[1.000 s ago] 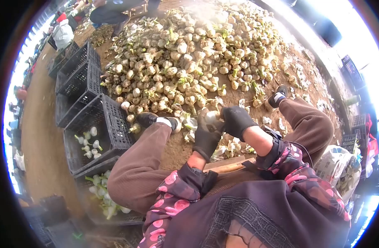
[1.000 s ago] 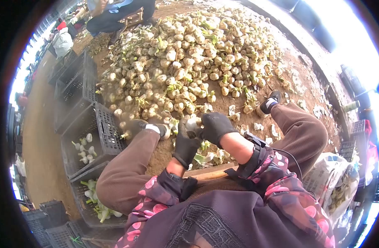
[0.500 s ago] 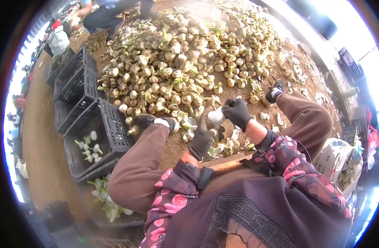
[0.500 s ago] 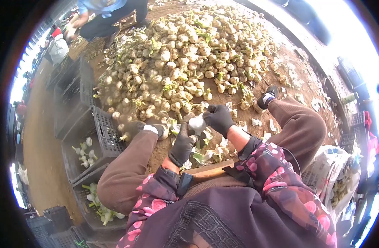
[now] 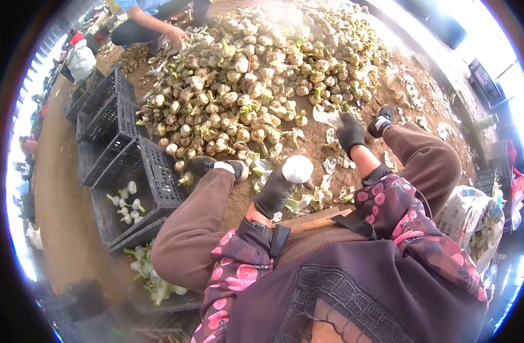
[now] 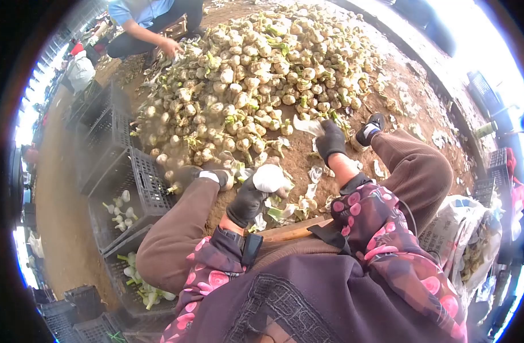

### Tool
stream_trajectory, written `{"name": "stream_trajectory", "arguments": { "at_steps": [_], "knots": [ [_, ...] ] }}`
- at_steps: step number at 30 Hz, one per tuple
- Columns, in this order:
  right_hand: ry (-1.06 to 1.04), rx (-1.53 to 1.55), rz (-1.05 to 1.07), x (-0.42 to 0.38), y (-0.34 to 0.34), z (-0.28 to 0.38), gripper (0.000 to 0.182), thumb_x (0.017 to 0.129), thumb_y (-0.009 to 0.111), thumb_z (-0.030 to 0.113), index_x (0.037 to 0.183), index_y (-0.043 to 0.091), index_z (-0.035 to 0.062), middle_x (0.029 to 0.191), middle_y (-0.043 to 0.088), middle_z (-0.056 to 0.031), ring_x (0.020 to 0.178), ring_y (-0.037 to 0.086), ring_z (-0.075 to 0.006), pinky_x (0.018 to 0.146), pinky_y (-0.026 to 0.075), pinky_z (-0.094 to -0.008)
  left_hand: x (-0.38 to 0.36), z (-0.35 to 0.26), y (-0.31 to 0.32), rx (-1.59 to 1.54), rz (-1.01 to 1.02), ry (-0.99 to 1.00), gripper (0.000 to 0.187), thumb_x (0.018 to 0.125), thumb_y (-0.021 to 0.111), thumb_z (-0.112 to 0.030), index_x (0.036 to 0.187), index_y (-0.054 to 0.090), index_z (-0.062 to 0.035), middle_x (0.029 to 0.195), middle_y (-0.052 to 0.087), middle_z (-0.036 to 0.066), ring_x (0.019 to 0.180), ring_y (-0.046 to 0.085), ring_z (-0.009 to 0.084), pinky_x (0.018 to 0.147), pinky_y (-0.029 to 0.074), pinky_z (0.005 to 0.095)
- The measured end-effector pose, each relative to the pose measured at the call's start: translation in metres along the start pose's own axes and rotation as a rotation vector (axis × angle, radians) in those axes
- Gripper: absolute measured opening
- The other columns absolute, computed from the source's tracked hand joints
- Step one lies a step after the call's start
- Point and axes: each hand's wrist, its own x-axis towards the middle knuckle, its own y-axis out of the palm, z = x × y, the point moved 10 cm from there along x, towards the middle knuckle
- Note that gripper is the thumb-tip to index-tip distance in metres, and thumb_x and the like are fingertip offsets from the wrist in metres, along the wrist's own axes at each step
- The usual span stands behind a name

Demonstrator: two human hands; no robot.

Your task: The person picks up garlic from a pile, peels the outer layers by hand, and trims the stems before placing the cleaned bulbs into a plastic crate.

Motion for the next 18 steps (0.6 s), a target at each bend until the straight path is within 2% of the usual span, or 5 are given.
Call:
{"name": "stream_trajectory", "arguments": {
  "at_steps": [2, 5, 8, 13, 18],
  "knots": [
    [-0.118, -0.663, 0.631, -0.024, 0.043, -0.01, 0.015, 0.079, 0.061, 0.019, 0.088, 0.068, 0.0093, 0.081, 0.067, -0.0147, 0.071, 0.064, -0.0255, 0.066, 0.049, -0.0312, 0.007, -0.006, -0.004, 0.127, -0.044, 0.068, 0.059, 0.081, 0.045, 0.006, 0.138, 0.032, -0.0027, 0.108, 0.06, 0.009, 0.088, 0.062, 0.0176, 0.077, 0.052, 0.0318],
    [0.386, 0.357, 0.794, -0.086, 0.059, 0.04, 0.021, 0.084, 0.059, 0.011, 0.102, 0.065, 0.0024, 0.089, 0.068, -0.0039, 0.075, 0.062, -0.0138, 0.071, 0.05, -0.0297, 0.002, 0.004, -0.042, 0.234, -0.334, -0.027, 0.055, 0.078, 0.043, 0.009, 0.131, 0.041, -0.0033, 0.105, 0.06, 0.008, 0.088, 0.061, 0.0154, 0.076, 0.051, 0.0268],
    [-0.153, 0.596, 1.068, -0.133, 0.089, 0.132, 0.02, 0.085, 0.063, 0.022, 0.096, 0.068, 0.0055, 0.083, 0.068, -0.0061, 0.075, 0.062, -0.0171, 0.072, 0.049, -0.0299, -0.004, 0.054, -0.069, 0.242, -0.331, -0.244, 0.044, 0.073, 0.048, 0.011, 0.114, 0.05, -0.0029, 0.1, 0.06, 0.004, 0.083, 0.058, 0.0107, 0.07, 0.049, 0.0232],
    [-0.181, -0.294, 0.864, -0.096, 0.134, 0.082, 0.027, 0.084, 0.054, 0.028, 0.097, 0.067, 0.0076, 0.091, 0.066, -0.0184, 0.087, 0.064, -0.033, 0.078, 0.048, -0.0388, -0.048, -0.06, -0.117, 0.183, -0.851, 0.184, 0.018, 0.085, 0.048, -0.008, 0.097, 0.059, -0.0021, 0.076, 0.063, 0.007, 0.055, 0.056, 0.0144, 0.047, 0.045, 0.0243],
    [-0.112, -0.426, 0.897, -0.096, 0.187, 0.06, 0.036, 0.08, 0.057, 0.035, 0.098, 0.065, 0.0058, 0.098, 0.064, -0.0203, 0.095, 0.06, -0.0366, 0.085, 0.046, -0.0409, -0.139, -0.147, -0.183, -0.315, -1.232, 0.892, 0.036, 0.094, 0.041, -0.018, 0.126, 0.034, -0.0017, 0.101, 0.056, 0.014, 0.095, 0.057, 0.0218, 0.092, 0.046, 0.0362]
  ]
}}
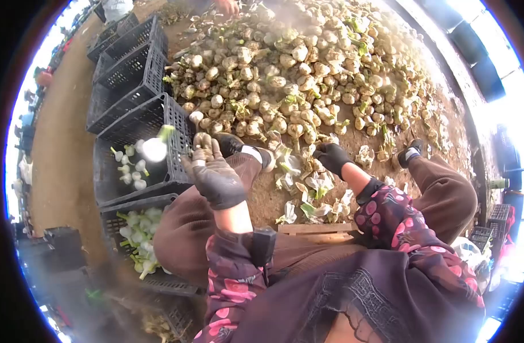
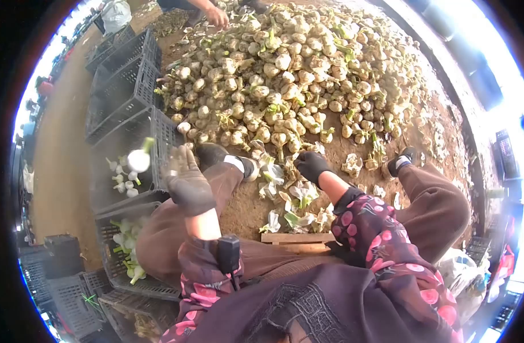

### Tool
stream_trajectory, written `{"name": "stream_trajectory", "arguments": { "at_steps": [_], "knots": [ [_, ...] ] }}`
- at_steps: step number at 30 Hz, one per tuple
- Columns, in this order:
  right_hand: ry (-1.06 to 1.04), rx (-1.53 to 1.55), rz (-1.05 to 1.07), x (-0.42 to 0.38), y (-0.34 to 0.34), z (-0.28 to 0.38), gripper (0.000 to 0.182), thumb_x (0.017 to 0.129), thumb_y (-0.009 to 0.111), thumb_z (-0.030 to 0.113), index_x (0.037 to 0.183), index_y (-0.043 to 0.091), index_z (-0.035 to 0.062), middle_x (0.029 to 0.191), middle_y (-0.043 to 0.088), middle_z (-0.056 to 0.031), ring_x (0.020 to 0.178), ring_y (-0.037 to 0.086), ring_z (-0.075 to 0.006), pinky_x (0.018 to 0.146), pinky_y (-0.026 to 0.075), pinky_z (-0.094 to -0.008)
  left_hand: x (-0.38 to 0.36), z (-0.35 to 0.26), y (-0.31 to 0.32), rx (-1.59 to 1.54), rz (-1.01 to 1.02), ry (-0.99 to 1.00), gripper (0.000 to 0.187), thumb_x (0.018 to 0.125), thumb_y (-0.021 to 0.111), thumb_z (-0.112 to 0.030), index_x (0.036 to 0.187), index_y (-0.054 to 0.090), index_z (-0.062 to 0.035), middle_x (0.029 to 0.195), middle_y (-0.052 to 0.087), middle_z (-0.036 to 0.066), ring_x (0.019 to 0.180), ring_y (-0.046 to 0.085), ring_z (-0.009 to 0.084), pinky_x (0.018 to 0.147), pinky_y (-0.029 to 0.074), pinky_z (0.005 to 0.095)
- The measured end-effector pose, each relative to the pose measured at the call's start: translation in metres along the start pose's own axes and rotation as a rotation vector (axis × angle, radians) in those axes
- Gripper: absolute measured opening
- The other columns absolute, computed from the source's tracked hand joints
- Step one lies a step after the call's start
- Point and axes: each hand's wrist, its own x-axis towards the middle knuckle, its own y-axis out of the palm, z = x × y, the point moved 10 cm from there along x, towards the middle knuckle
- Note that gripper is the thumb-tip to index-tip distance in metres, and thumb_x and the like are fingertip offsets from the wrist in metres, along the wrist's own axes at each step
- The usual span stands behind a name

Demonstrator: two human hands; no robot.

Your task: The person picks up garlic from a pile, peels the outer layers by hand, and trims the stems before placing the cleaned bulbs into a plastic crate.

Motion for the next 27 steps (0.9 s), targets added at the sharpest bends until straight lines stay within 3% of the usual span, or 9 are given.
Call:
{"name": "stream_trajectory", "arguments": {
  "at_steps": [4, 8, 13, 15, 17, 19, 21, 25, 27],
  "knots": [
    [-0.269, 0.023, -0.31, 0.034, -0.015, 0.049, 0.02, 0.077, 0.059, 0.016, 0.094, 0.063, 0.0071, 0.097, 0.059, -0.0199, 0.092, 0.057, -0.038, 0.08, 0.046, -0.0421, -0.035, 0.059, 0.009, 0.147, -0.01, -0.213, 0.051, 0.093, 0.047, -0.017, 0.136, 0.025, -0.0006, 0.108, 0.057, 0.012, 0.093, 0.058, 0.0206, 0.089, 0.048, 0.0347],
    [-0.716, -0.525, -0.436, 0.074, 0.04, 0.088, 0.056, 0.068, 0.059, 0.007, 0.122, 0.053, 0.0193, 0.104, 0.059, -0.0093, 0.106, 0.053, -0.0306, 0.08, 0.046, -0.0401, -0.075, 0.117, 0.017, 0.26, 0.168, -0.471, 0.038, 0.085, 0.045, -0.001, 0.123, 0.043, 0.0011, 0.102, 0.058, 0.01, 0.086, 0.058, 0.0161, 0.077, 0.049, 0.0281],
    [-0.666, -0.641, -0.078, 0.093, 0.021, 0.089, 0.05, 0.065, 0.063, 0.014, 0.114, 0.056, 0.0189, 0.097, 0.061, -0.0093, 0.096, 0.057, -0.0306, 0.072, 0.048, -0.0409, -0.076, 0.144, -0.011, 0.423, 0.199, -0.537, 0.038, 0.083, 0.043, 0.002, 0.121, 0.045, 0.0006, 0.101, 0.058, 0.01, 0.083, 0.059, 0.017, 0.075, 0.052, 0.0294],
    [-0.382, -0.68, 0.101, 0.097, 0.014, 0.062, 0.039, 0.065, 0.059, 0.011, 0.104, 0.057, 0.0126, 0.1, 0.058, -0.0123, 0.095, 0.054, -0.0334, 0.075, 0.046, -0.0441, -0.079, 0.161, -0.028, 0.428, 0.168, -0.617, 0.037, 0.083, 0.045, 0.002, 0.12, 0.046, 0.0005, 0.099, 0.058, 0.009, 0.081, 0.059, 0.0168, 0.07, 0.051, 0.0282],
    [-0.418, -0.543, 0.025, 0.079, 0.001, 0.041, 0.028, 0.067, 0.06, 0.01, 0.094, 0.056, 0.008, 0.101, 0.058, -0.0158, 0.093, 0.054, -0.0357, 0.075, 0.045, -0.0453, -0.093, 0.174, -0.033, 0.45, 0.142, -0.667, 0.037, 0.081, 0.043, 0.0, 0.119, 0.044, 0.0012, 0.096, 0.058, 0.008, 0.076, 0.055, 0.013, 0.068, 0.047, 0.0245],
    [-0.558, -0.33, -0.23, 0.06, -0.013, 0.04, 0.032, 0.069, 0.062, 0.017, 0.1, 0.057, 0.0071, 0.105, 0.058, -0.0168, 0.098, 0.055, -0.0348, 0.078, 0.046, -0.044, -0.101, 0.183, -0.023, 0.573, 0.371, -0.545, 0.037, 0.081, 0.045, 0.0, 0.118, 0.044, 0.0009, 0.096, 0.058, 0.007, 0.075, 0.055, 0.0128, 0.067, 0.047, 0.025],
    [-0.546, -0.149, -0.191, 0.046, -0.01, 0.063, 0.037, 0.074, 0.059, 0.017, 0.109, 0.055, 0.0066, 0.111, 0.055, -0.0185, 0.103, 0.053, -0.0368, 0.085, 0.044, -0.0432, -0.11, 0.17, 0.001, 0.719, 0.505, -0.502, 0.039, 0.08, 0.046, 0.001, 0.119, 0.045, 0.0004, 0.094, 0.058, 0.006, 0.074, 0.054, 0.0126, 0.066, 0.048, 0.0253],
    [-0.69, -0.354, -0.17, 0.113, 0.065, 0.048, 0.044, 0.074, 0.06, 0.014, 0.118, 0.053, 0.0122, 0.118, 0.052, -0.0171, 0.098, 0.054, -0.0375, 0.084, 0.046, -0.0426, -0.12, 0.194, -0.006, 0.27, 0.333, -0.684, 0.031, 0.082, 0.045, 0.002, 0.112, 0.049, -0.0034, 0.091, 0.059, 0.006, 0.076, 0.058, 0.0126, 0.066, 0.05, 0.0263],
    [-0.639, -0.651, -0.112, 0.114, 0.076, 0.056, 0.06, 0.064, 0.069, 0.021, 0.121, 0.052, 0.0153, 0.125, 0.047, -0.015, 0.099, 0.054, -0.0371, 0.084, 0.047, -0.0419, -0.114, 0.185, -0.012, 0.354, 0.259, -0.732, 0.028, 0.081, 0.046, 0.003, 0.108, 0.051, -0.0042, 0.091, 0.059, 0.006, 0.074, 0.056, 0.0112, 0.064, 0.05, 0.0263]
  ]
}}
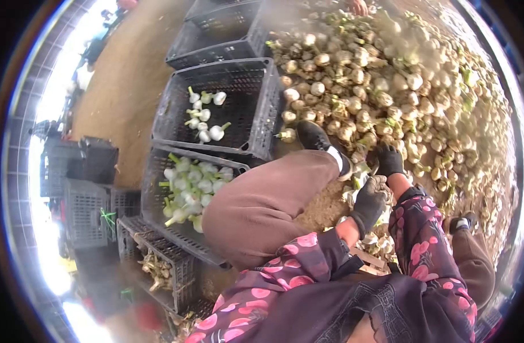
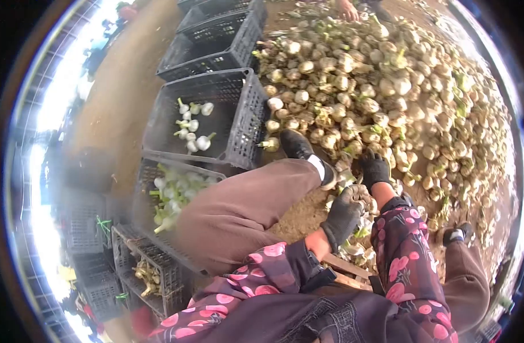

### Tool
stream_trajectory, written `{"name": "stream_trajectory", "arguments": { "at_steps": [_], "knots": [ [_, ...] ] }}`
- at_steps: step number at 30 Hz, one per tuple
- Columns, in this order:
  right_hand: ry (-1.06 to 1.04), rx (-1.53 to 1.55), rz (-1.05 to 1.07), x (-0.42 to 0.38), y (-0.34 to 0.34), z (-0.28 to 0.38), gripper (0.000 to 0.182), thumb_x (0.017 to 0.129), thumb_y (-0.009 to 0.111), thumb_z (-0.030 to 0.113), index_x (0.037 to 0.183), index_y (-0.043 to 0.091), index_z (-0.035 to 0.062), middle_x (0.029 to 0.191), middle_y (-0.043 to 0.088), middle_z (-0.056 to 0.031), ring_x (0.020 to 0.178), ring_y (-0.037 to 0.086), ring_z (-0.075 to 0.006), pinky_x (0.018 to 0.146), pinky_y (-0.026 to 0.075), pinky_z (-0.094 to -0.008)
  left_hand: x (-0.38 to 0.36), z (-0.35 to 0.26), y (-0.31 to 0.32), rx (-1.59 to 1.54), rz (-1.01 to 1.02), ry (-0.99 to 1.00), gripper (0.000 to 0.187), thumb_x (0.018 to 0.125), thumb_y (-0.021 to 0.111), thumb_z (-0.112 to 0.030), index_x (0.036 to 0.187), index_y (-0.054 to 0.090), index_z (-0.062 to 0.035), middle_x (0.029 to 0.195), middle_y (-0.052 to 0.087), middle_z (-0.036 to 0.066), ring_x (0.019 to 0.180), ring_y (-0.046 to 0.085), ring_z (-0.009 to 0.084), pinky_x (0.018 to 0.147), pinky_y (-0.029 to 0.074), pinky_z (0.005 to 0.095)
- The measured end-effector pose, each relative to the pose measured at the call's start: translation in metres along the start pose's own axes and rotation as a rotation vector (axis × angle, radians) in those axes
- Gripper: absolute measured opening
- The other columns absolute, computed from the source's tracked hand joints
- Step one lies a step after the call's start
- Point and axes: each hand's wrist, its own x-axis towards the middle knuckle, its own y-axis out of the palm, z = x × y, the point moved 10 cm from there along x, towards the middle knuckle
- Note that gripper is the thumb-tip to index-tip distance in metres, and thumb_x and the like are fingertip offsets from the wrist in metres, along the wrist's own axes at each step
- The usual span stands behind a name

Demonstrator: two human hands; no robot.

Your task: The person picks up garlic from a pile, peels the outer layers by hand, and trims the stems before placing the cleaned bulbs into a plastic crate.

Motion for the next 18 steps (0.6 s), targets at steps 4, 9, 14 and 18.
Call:
{"name": "stream_trajectory", "arguments": {
  "at_steps": [4, 9, 14, 18],
  "knots": [
    [-0.058, 0.021, 0.169, -0.016, -0.034, 0.014, 0.059, 0.059, 0.077, 0.025, 0.114, 0.059, 0.0192, 0.123, 0.054, -0.0109, 0.095, 0.061, -0.0318, 0.081, 0.05, -0.04, -0.007, -0.028, -0.003, 0.173, -0.076, 0.092, 0.032, 0.081, 0.046, 0.003, 0.112, 0.052, -0.0019, 0.09, 0.059, 0.005, 0.072, 0.057, 0.0107, 0.064, 0.049, 0.0251],
    [0.493, 0.581, 0.009, -0.059, -0.033, -0.073, 0.047, 0.067, 0.079, 0.028, 0.104, 0.061, 0.0063, 0.091, 0.066, -0.0142, 0.081, 0.063, -0.0238, 0.071, 0.05, -0.0345, 0.003, -0.011, -0.012, 0.092, -0.097, -0.005, 0.043, 0.081, 0.05, -0.001, 0.123, 0.043, 0.0012, 0.089, 0.056, 0.004, 0.074, 0.053, 0.0077, 0.062, 0.045, 0.0215],
    [0.448, 1.129, 0.103, -0.126, -0.126, 0.014, 0.053, 0.071, 0.078, 0.016, 0.115, 0.053, -0.0002, 0.098, 0.06, -0.0069, 0.088, 0.056, -0.0141, 0.075, 0.047, -0.0288, 0.004, -0.031, 0.0, 0.627, -0.005, 0.335, 0.031, 0.085, 0.06, -0.019, 0.109, 0.049, -0.0037, 0.07, 0.056, 0.007, 0.063, 0.056, 0.0154, 0.054, 0.047, 0.0326],
    [0.357, 1.533, -0.034, -0.165, -0.156, 0.052, 0.059, 0.077, 0.07, -0.001, 0.128, 0.04, 0.0006, 0.109, 0.056, -0.0045, 0.093, 0.056, -0.0128, 0.079, 0.049, -0.027, -0.011, -0.04, 0.022, 0.486, 0.092, 0.104, 0.02, 0.087, 0.053, -0.021, 0.077, 0.06, -0.0058, 0.065, 0.057, 0.001, 0.054, 0.05, 0.0103, 0.05, 0.04, 0.0258]
  ]
}}
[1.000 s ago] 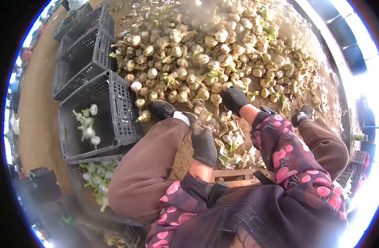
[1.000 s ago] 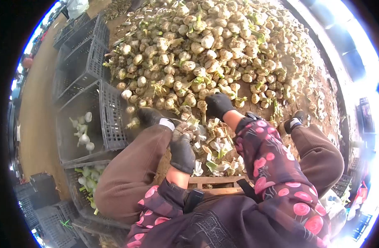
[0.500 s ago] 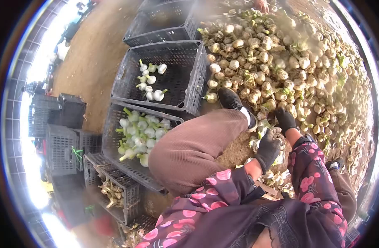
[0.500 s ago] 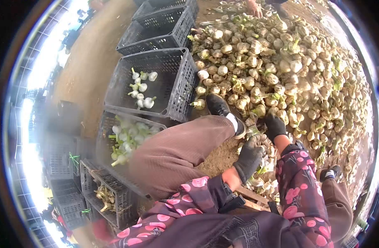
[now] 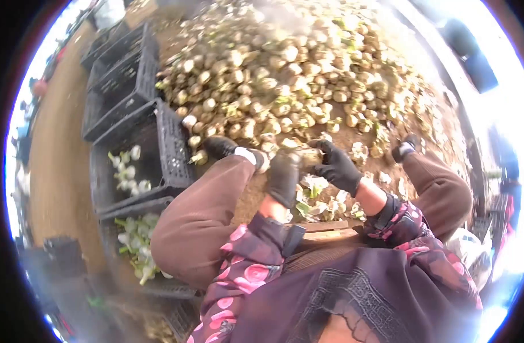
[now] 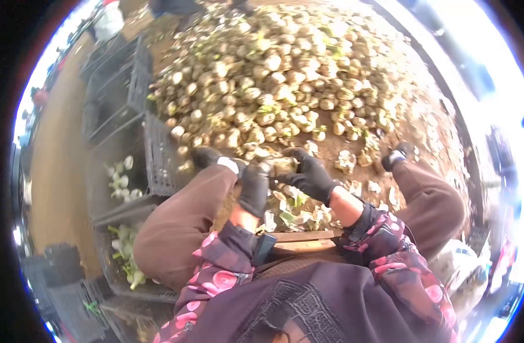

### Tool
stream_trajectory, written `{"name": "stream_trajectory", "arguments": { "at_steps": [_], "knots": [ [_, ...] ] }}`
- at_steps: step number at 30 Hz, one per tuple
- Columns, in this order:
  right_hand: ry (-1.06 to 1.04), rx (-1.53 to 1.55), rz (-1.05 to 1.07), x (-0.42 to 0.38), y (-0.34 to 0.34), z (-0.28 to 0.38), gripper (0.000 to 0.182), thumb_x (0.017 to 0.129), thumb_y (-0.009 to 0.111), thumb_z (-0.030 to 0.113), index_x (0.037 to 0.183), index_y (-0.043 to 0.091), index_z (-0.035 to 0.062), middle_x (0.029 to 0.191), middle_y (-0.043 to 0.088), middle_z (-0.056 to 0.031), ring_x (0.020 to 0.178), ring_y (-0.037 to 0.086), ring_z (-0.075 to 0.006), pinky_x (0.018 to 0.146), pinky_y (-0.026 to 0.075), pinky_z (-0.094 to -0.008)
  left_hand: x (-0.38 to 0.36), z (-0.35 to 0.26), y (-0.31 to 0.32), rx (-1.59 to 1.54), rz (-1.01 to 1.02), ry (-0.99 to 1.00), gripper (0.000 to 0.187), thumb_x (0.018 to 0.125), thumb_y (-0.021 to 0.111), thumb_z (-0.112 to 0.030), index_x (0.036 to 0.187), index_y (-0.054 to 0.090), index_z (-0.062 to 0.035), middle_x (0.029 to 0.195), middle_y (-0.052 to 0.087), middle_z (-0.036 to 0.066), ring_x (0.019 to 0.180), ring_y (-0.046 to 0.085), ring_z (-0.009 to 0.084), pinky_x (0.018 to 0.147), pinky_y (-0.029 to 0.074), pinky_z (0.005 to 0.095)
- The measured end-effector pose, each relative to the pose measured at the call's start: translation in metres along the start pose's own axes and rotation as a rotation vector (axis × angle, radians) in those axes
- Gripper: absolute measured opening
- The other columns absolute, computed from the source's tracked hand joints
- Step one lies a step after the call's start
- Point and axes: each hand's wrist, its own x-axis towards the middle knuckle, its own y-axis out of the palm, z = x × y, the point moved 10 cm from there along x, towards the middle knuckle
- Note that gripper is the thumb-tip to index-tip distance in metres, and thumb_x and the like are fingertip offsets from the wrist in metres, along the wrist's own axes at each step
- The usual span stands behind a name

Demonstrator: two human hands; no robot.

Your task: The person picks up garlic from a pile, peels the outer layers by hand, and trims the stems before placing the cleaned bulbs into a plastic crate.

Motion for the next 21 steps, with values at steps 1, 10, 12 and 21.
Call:
{"name": "stream_trajectory", "arguments": {
  "at_steps": [1, 10, 12, 21],
  "knots": [
    [-0.073, -0.005, -0.048, -0.009, -0.005, 0.005, 0.061, 0.077, 0.072, 0.003, 0.128, 0.039, 0.0014, 0.112, 0.055, -0.0067, 0.096, 0.056, -0.0137, 0.081, 0.048, -0.0269, -0.005, -0.005, 0.006, -0.124, 0.054, -0.032, 0.021, 0.088, 0.053, -0.023, 0.078, 0.06, -0.0061, 0.065, 0.056, 0.0, 0.055, 0.049, 0.0099, 0.05, 0.04, 0.0256],
    [-0.727, -0.897, -0.286, -0.074, 0.012, 0.099, 0.061, 0.071, 0.08, 0.019, 0.12, 0.047, 0.0027, 0.118, 0.051, -0.0178, 0.105, 0.056, -0.0267, 0.086, 0.048, -0.0365, -0.021, -0.006, 0.021, 0.063, 0.09, 0.018, 0.034, 0.088, 0.058, -0.037, 0.074, 0.065, -0.0063, 0.066, 0.058, -0.001, 0.059, 0.051, 0.0092, 0.053, 0.041, 0.0269],
    [-0.675, -0.84, -0.297, -0.076, 0.005, 0.087, 0.063, 0.068, 0.081, 0.021, 0.118, 0.048, 0.003, 0.116, 0.052, -0.0174, 0.102, 0.057, -0.0294, 0.085, 0.048, -0.0382, -0.029, -0.013, 0.026, -0.027, 0.126, 0.051, 0.031, 0.086, 0.061, -0.036, 0.077, 0.066, -0.0061, 0.064, 0.057, -0.002, 0.058, 0.049, 0.008, 0.052, 0.04, 0.0265],
    [-0.595, -0.763, -0.355, -0.076, -0.015, 0.088, 0.065, 0.066, 0.08, 0.013, 0.12, 0.046, 0.0029, 0.117, 0.051, -0.0181, 0.109, 0.053, -0.0345, 0.088, 0.047, -0.0378, -0.049, -0.043, 0.059, -0.345, 0.324, -0.076, 0.021, 0.086, 0.06, -0.025, 0.089, 0.063, -0.0036, 0.075, 0.057, -0.002, 0.068, 0.053, 0.0048, 0.058, 0.042, 0.0186]
  ]
}}
